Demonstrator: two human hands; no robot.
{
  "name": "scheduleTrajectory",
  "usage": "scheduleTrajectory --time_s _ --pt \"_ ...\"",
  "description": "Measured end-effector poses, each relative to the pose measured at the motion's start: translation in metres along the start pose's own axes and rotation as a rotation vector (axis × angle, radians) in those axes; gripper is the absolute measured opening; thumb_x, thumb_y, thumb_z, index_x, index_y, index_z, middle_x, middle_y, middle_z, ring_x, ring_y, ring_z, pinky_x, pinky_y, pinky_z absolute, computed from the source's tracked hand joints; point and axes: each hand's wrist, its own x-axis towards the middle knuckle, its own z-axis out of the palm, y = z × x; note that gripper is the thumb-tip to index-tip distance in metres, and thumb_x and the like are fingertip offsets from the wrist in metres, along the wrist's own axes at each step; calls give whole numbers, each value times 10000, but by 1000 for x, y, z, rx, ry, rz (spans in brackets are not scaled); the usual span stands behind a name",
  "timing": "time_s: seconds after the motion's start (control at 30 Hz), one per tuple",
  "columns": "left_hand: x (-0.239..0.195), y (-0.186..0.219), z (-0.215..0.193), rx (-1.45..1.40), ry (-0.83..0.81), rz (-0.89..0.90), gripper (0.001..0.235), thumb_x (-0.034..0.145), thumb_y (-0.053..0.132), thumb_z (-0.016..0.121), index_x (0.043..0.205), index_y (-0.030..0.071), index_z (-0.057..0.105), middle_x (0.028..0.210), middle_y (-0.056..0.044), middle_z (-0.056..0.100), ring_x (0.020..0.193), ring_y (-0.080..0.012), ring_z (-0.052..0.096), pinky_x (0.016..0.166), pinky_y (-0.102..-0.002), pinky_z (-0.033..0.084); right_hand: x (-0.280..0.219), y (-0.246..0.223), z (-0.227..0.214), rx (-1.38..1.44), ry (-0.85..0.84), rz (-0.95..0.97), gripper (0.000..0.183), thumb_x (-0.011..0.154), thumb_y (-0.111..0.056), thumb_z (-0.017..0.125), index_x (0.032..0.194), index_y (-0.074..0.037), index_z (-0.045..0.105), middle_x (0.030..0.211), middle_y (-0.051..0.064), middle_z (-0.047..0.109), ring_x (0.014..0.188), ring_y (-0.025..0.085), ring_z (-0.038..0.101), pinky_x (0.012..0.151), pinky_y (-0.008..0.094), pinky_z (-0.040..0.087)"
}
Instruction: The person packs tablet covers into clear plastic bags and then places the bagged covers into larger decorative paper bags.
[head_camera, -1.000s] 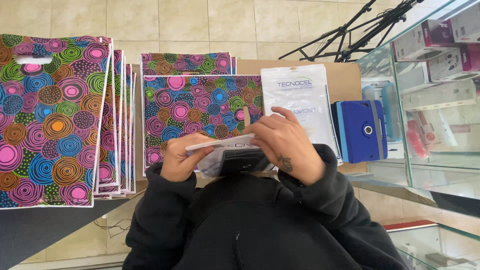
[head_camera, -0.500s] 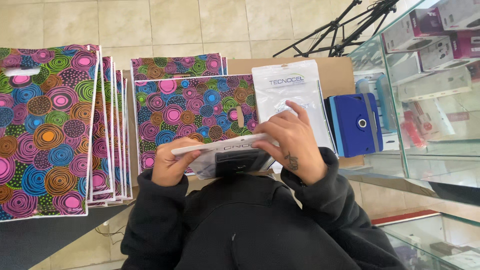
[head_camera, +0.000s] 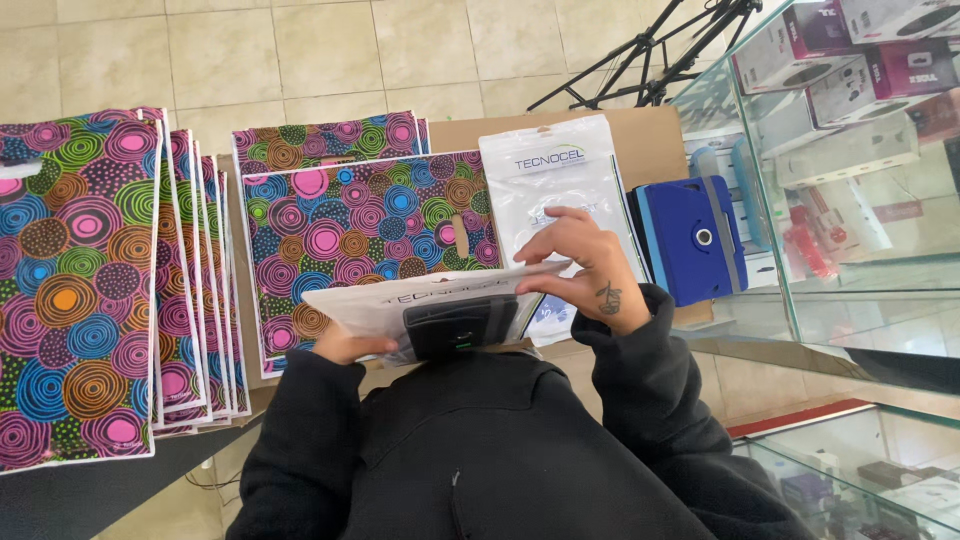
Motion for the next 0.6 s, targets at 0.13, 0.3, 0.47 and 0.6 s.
scheduleTrajectory --time_s 0.13,0.3,0.47,0.6 --pt "-4 -42 18 27 93 -122 1160 674 86 1171 1672 -72 599 1669 -305 662 1483 -453 584 1251 -689 480 -15 13 -5 113 21 125 424 868 -142 1043 1259 -101 884 916 74 898 937 231 871 1226 558 592" --pt "-10 -61 32 79 219 -224 1288 684 268 1205 1728 -57 525 1702 -334 617 1577 -512 554 1336 -718 390 -36 52 15 290 175 209 601 756 -52 1111 1305 -5 873 878 139 907 949 208 899 1077 407 640" --pt "-1 -49 66 110 408 -438 875 701 296 1206 1459 88 823 1373 -166 856 1336 -384 767 1212 -576 558 -40 106 23 701 189 211 1017 846 -149 1037 1701 81 538 1030 197 893 1052 282 875 1159 558 639" --pt "10 -6 64 204 382 -588 541 721 426 1160 1162 185 961 1046 -111 927 1081 -323 863 901 -572 612 -56 141 40 777 457 404 374 986 -29 935 1311 104 806 987 175 888 941 176 832 979 392 681"
